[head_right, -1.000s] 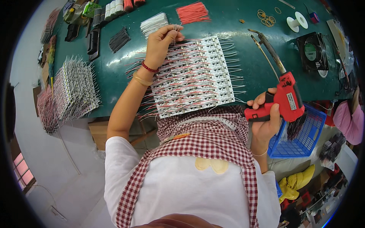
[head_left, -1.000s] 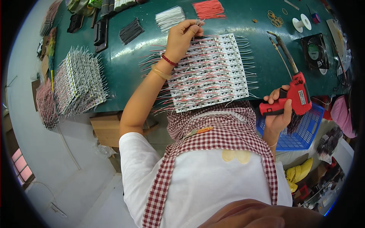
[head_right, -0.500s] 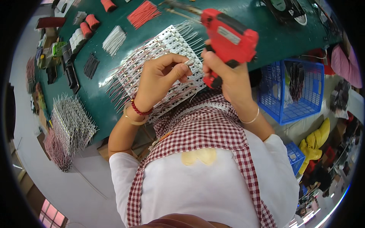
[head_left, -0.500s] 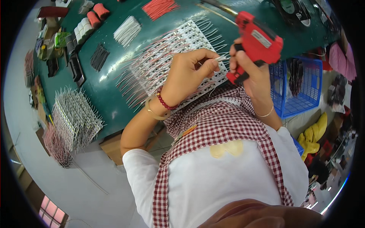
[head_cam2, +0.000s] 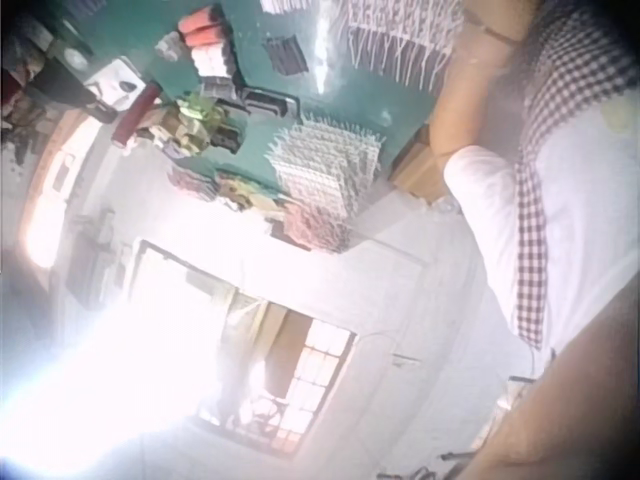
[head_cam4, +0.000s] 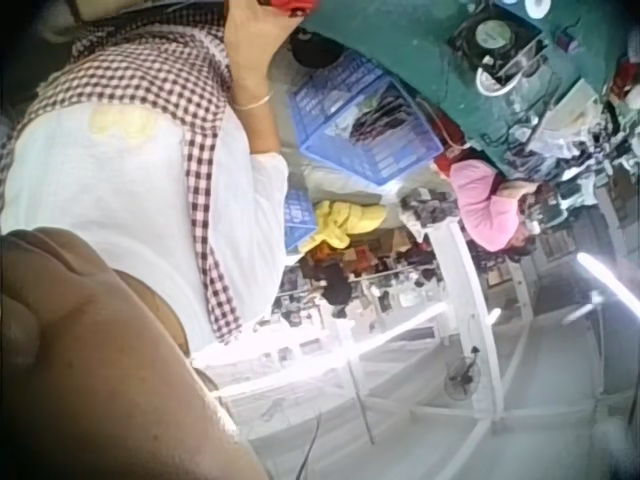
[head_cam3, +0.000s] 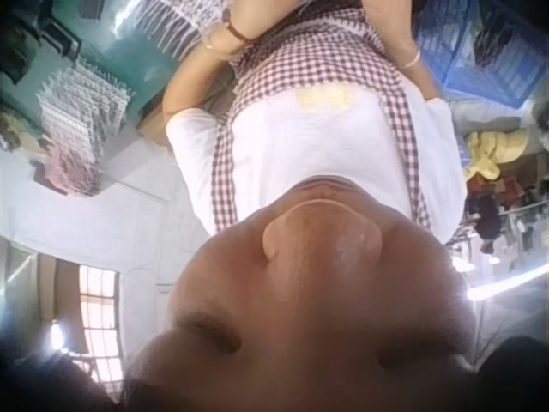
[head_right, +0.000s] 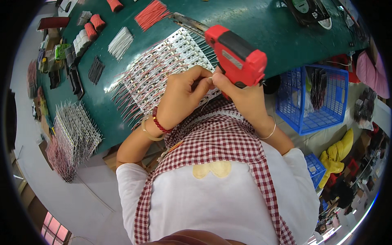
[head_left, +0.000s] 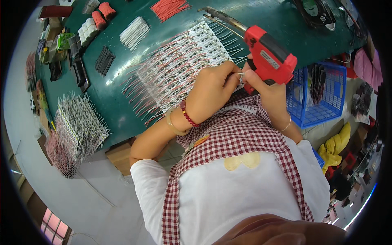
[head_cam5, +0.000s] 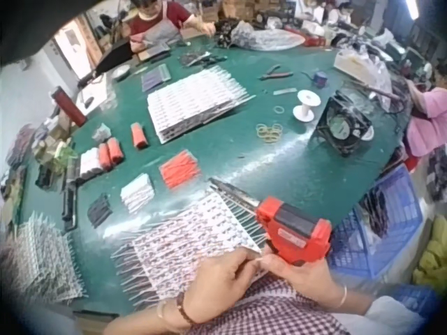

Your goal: The person solders wires onto a circuit board using a soldering iron, stacks the board, picks up wires from the table, and solders them onto another circuit board.

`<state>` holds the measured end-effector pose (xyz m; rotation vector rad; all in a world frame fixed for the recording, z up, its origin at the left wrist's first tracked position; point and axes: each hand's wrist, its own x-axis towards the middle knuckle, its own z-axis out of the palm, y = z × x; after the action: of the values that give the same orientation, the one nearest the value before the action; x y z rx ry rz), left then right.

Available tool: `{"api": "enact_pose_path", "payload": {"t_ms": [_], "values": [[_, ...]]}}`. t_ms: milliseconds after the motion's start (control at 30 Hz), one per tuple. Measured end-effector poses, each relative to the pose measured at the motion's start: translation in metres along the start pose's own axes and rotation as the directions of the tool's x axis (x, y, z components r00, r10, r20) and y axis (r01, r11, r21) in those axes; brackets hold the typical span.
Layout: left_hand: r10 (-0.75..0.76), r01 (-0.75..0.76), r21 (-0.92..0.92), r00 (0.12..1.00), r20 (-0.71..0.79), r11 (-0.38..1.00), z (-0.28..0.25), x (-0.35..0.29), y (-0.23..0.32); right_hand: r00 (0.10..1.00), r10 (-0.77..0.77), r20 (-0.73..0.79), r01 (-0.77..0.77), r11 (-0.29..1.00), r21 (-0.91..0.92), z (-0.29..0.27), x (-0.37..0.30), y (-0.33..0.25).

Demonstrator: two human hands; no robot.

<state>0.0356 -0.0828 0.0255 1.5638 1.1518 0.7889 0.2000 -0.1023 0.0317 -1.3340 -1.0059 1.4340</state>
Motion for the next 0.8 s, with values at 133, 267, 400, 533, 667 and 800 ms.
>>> {"api": "enact_pose_path", "payload": {"t_ms": [133, 267, 400, 533, 667, 800], "values": [[0.042, -0.047, 0.095, 0.998, 0.050, 0.994, -0.001, -0.006, 0.002, 1.000, 0.027, 0.008, -0.028, 0.973, 0.229, 0.001, 0.000, 0.003], [0.082, -0.087, 0.163, 0.996, 0.036, 0.983, 0.003, -0.012, 0.003, 0.997, 0.074, 0.028, -0.078, 0.978, 0.192, 0.001, -0.001, 0.007], [0.075, -0.065, 0.192, 0.996, -0.046, 0.979, -0.013, -0.009, -0.006, 0.999, 0.018, -0.051, -0.006, 0.973, 0.230, -0.004, -0.003, 0.005], [0.100, 0.009, 0.483, 0.975, -0.200, 0.876, -0.068, 0.018, -0.037, 0.998, -0.062, -0.027, 0.066, 0.981, 0.181, -0.020, 0.001, -0.011], [0.382, -0.175, 0.660, 0.906, -0.182, 0.731, -0.091, 0.035, -0.059, 0.995, -0.100, 0.010, 0.100, 0.995, 0.001, -0.027, 0.005, -0.016], [0.366, -0.184, 0.719, 0.925, -0.104, 0.670, -0.095, 0.043, -0.064, 0.989, -0.111, -0.093, 0.105, 0.992, -0.070, -0.048, 0.003, -0.025]]}}
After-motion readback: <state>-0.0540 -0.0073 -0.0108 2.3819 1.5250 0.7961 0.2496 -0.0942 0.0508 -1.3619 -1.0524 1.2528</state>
